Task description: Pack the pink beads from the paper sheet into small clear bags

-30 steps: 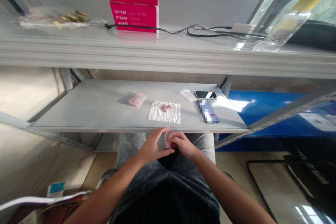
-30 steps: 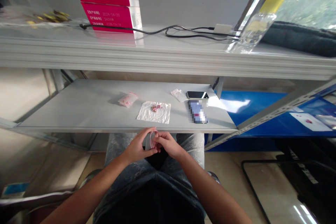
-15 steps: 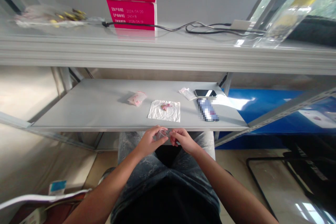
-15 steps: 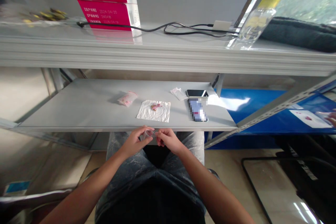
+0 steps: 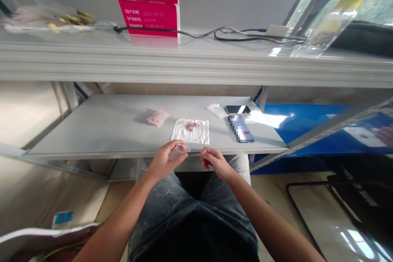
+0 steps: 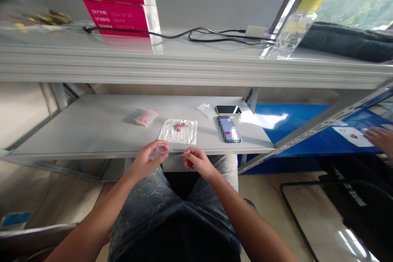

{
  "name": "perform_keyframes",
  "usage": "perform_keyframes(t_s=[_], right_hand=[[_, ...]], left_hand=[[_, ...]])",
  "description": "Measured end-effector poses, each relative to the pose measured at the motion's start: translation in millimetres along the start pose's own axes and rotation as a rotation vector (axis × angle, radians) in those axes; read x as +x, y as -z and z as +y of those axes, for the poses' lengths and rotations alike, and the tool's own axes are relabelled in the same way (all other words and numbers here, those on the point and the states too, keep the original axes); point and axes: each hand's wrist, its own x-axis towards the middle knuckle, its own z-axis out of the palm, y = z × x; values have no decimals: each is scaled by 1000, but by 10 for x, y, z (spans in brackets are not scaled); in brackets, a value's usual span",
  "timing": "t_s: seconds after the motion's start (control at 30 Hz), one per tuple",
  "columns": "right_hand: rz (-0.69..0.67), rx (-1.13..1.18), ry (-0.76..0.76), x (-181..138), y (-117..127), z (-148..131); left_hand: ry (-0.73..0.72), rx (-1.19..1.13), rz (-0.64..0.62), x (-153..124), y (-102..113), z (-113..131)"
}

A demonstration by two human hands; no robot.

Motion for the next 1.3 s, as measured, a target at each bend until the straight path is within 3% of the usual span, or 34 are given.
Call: perform_keyframes(t_s=[0.17, 0.37, 0.57, 0.67, 0.8, 0.93, 1.03, 1.1, 1.2, 1.23, 1.3], right_hand=[[48, -237, 81, 120, 100, -239], [308, -1023, 330, 630, 255, -492], [425, -1302, 139, 1075, 294, -395], [439, -1337, 93, 1143, 299, -337], [451, -1254, 149, 1140, 366, -326], [614, -848, 203, 1114, 394, -326], [700, -587, 208, 1121, 256, -312], [599, -578, 216, 1138, 109, -317], [288, -704, 200, 1147, -43, -364], [253, -738, 196, 1140, -50, -385], [329, -797, 201, 1115, 8, -424]], left_hand=[[-198, 291, 113, 439, 256, -58], [-266, 501, 91, 778, 138, -355], [-253, 447, 71, 764, 75, -499], [-238, 393, 88, 762, 94, -505], [-228, 348, 79, 764, 96, -507], [-189, 311, 89, 754, 90, -537], [-160, 303, 84, 752, 95, -556], [-153, 292, 75, 755, 103, -557], [-128, 261, 69, 761, 119, -544], [-110, 249, 72, 762, 126, -538], [-68, 224, 85, 761, 138, -525]])
